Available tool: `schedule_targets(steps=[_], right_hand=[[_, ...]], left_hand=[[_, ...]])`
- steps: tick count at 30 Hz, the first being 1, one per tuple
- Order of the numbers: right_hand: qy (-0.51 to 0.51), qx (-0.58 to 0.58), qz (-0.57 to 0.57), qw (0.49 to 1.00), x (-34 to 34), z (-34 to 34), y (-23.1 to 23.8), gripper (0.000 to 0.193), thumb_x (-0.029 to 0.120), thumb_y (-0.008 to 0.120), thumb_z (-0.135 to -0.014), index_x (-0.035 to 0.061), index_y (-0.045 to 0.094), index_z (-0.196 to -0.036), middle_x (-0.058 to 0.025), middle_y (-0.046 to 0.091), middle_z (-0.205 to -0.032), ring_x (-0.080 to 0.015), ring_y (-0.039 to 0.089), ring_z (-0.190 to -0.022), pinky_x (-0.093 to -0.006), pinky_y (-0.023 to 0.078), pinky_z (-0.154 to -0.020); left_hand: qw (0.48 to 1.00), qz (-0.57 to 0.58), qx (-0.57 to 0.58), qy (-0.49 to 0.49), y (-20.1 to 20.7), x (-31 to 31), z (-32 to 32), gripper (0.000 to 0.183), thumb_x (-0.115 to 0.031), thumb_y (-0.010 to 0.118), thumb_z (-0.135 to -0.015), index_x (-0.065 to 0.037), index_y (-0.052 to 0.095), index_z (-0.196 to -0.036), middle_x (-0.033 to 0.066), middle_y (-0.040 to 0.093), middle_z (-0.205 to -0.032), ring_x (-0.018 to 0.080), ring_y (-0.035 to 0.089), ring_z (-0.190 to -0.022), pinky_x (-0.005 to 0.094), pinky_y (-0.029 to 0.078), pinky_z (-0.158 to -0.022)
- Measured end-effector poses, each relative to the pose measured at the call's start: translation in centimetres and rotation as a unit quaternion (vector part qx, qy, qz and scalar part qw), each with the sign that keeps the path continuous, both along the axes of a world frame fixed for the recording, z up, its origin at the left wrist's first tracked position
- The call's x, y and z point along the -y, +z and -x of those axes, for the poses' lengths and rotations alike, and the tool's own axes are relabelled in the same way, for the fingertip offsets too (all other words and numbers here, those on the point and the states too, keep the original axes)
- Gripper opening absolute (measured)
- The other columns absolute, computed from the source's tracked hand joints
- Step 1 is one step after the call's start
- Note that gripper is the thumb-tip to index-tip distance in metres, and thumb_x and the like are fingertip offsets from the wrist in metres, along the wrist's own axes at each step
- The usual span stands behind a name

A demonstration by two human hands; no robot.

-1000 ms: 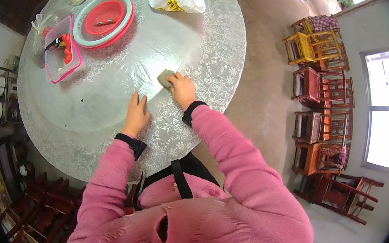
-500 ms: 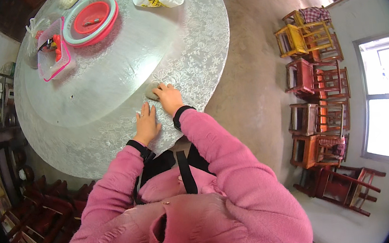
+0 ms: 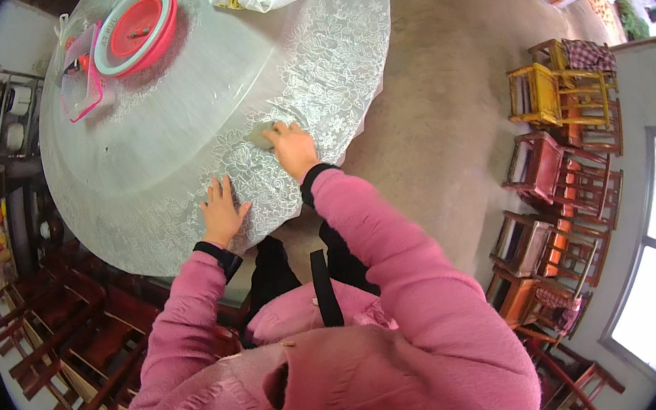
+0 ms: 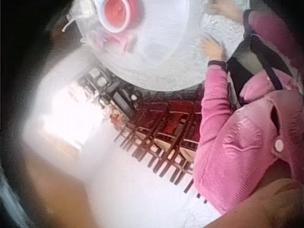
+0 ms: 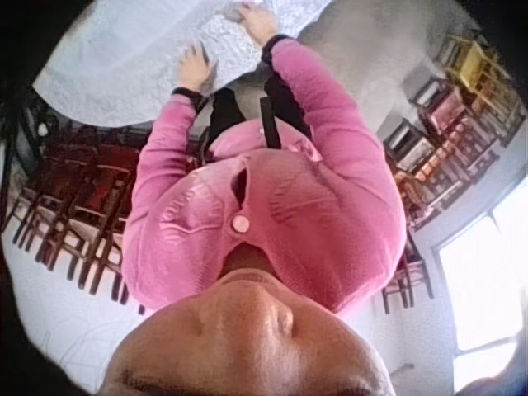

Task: The person wipes a round table with a gray sponge, moving items like a plastic container, bowls, and a bag to reach different areas. They then open a white plastic bag, remove a white cloth, and continue wiping the table surface.

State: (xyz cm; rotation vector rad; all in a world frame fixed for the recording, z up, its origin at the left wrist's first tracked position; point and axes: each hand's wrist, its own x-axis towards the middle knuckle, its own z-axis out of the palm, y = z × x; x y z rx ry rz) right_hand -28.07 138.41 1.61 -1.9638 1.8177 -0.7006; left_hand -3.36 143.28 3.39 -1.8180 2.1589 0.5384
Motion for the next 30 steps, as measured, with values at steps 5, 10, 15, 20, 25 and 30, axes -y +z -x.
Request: schedule_targets(steps=[5,10,15,20,25,30], right_hand=[[-0.023,-0.014,-0.005,1.000,1.5,7.8,0.0,0.041,0.008,0.067,-0.081,0.0191,0.069,-0.120,-0.0063,0.065,-0.117,-0.0345,0.063,-0.102,-0.0438,0.056,-0.085],[-0.084,-0.037,-0.042,0.995,3.1,13.5,0.4,0.041,0.012,0.065,-0.083,0.0191,0.069,-0.123,-0.0064,0.065,-0.121,-0.0338,0.063,-0.107,-0.0440,0.053,-0.092],[-0.142,-0.041,-0.044,0.988,3.1,14.2,0.0,0.043,0.009,0.068,-0.081,0.0192,0.069,-0.123,-0.0075,0.064,-0.122,-0.0347,0.063,-0.107,-0.0437,0.053,-0.092],[0.004,-0.020,0.007,1.000,0.4,10.4,-0.2,0.042,0.004,0.067,-0.079,0.0187,0.069,-0.118,-0.0065,0.065,-0.116,-0.0366,0.064,-0.089,-0.0463,0.057,-0.077],[0.160,0.052,-0.037,0.985,-2.6,6.7,0.3,0.042,0.002,0.065,-0.079,0.0177,0.069,-0.118,-0.0056,0.063,-0.115,-0.0355,0.063,-0.095,-0.0425,0.055,-0.081],[0.193,0.061,-0.024,0.979,-0.4,8.1,0.5,0.044,0.000,0.065,-0.077,0.0179,0.069,-0.117,-0.0041,0.063,-0.109,-0.0319,0.062,-0.094,-0.0409,0.055,-0.079]], left_hand=[[0.998,0.018,0.001,0.055,-0.4,0.8,1.9,0.094,-0.041,0.076,-0.086,-0.012,0.026,-0.160,0.0323,0.035,-0.155,0.0493,0.042,-0.139,0.0686,0.036,-0.106],[0.998,0.005,-0.002,0.069,-1.4,2.0,1.8,0.091,-0.031,0.076,-0.085,-0.011,0.027,-0.159,0.0326,0.043,-0.149,0.0492,0.051,-0.130,0.0605,0.044,-0.102],[0.996,0.060,0.013,0.060,-2.1,1.4,1.9,0.085,-0.019,0.073,-0.084,-0.011,0.029,-0.157,0.0338,0.047,-0.145,0.0518,0.059,-0.118,0.0520,0.054,-0.094],[0.995,0.063,0.020,0.070,-2.6,1.4,2.1,0.083,-0.017,0.072,-0.083,-0.011,0.034,-0.156,0.0336,0.047,-0.145,0.0518,0.057,-0.121,0.0519,0.053,-0.095],[0.994,0.027,0.019,0.101,-2.0,1.8,2.8,0.076,-0.017,0.071,-0.084,-0.012,0.039,-0.154,0.0336,0.043,-0.149,0.0532,0.051,-0.129,0.0535,0.050,-0.102],[0.982,-0.052,0.029,0.182,-0.4,4.2,5.1,0.066,-0.025,0.071,-0.087,-0.011,0.048,-0.147,0.0305,0.043,-0.150,0.0448,0.050,-0.133,0.0616,0.042,-0.106]])
